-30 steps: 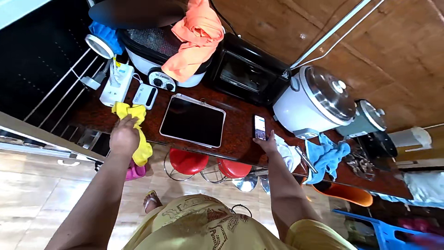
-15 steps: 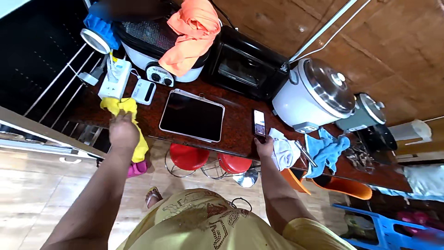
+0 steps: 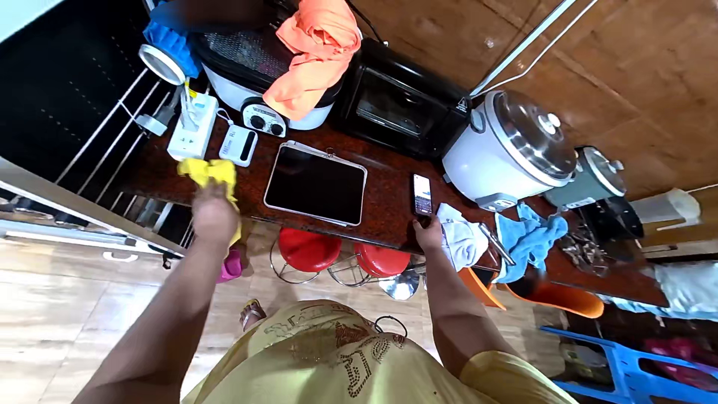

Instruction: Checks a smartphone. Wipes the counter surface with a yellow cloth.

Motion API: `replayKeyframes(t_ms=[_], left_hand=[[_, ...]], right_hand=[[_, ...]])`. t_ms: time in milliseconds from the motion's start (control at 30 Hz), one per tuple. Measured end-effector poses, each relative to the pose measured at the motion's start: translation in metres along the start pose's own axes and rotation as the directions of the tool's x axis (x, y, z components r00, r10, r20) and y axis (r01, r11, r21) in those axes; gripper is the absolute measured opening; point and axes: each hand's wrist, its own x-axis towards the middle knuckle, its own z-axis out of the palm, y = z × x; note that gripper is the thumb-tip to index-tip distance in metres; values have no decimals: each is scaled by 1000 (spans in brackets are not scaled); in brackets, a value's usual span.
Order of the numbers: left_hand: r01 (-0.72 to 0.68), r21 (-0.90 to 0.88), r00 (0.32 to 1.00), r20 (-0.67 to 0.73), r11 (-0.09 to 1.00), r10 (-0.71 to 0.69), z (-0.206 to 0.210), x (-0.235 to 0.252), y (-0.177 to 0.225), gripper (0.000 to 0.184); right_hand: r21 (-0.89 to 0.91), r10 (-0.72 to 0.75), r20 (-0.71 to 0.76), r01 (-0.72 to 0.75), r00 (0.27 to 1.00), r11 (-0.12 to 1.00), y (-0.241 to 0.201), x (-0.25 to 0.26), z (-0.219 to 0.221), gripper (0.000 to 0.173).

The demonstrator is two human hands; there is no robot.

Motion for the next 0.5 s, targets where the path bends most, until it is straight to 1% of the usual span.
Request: replayKeyframes(t_ms=[67, 100, 167, 233, 267, 367, 433, 500], left_hand=[[-73, 3, 996, 60, 997, 73, 19, -20, 26, 52], [-130, -11, 989, 67, 991, 131, 30, -26, 28, 54], [-233, -3, 971, 61, 972, 233, 40, -21, 11, 48], [-277, 11, 961, 25, 961, 277, 30, -7, -14, 44], [-248, 17, 969, 9, 969, 248, 20, 0, -26, 43], [-82, -11, 996, -29, 997, 81, -8, 19, -51, 44], [-32, -2, 998, -49, 999, 32, -12, 22, -54, 44], [-14, 7, 999, -45, 1000, 15, -8, 16, -43, 44]], right_hand=[[-19, -24, -14, 23, 1000, 1000, 1, 2, 1, 62], [-29, -37, -17, 37, 999, 999, 2, 3, 4, 61], [-38, -55, -27, 54, 998, 998, 3, 5, 6, 59], [-37, -64, -44, 63, 997, 997, 3, 5, 7, 57], [-35, -65, -52, 63, 997, 997, 2, 3, 7, 59], [-11, -66, -70, 65, 995, 998, 0, 0, 10, 69], [7, -49, -69, 50, 996, 999, -3, -3, 10, 73], [25, -28, -60, 29, 998, 999, -2, -3, 9, 75]])
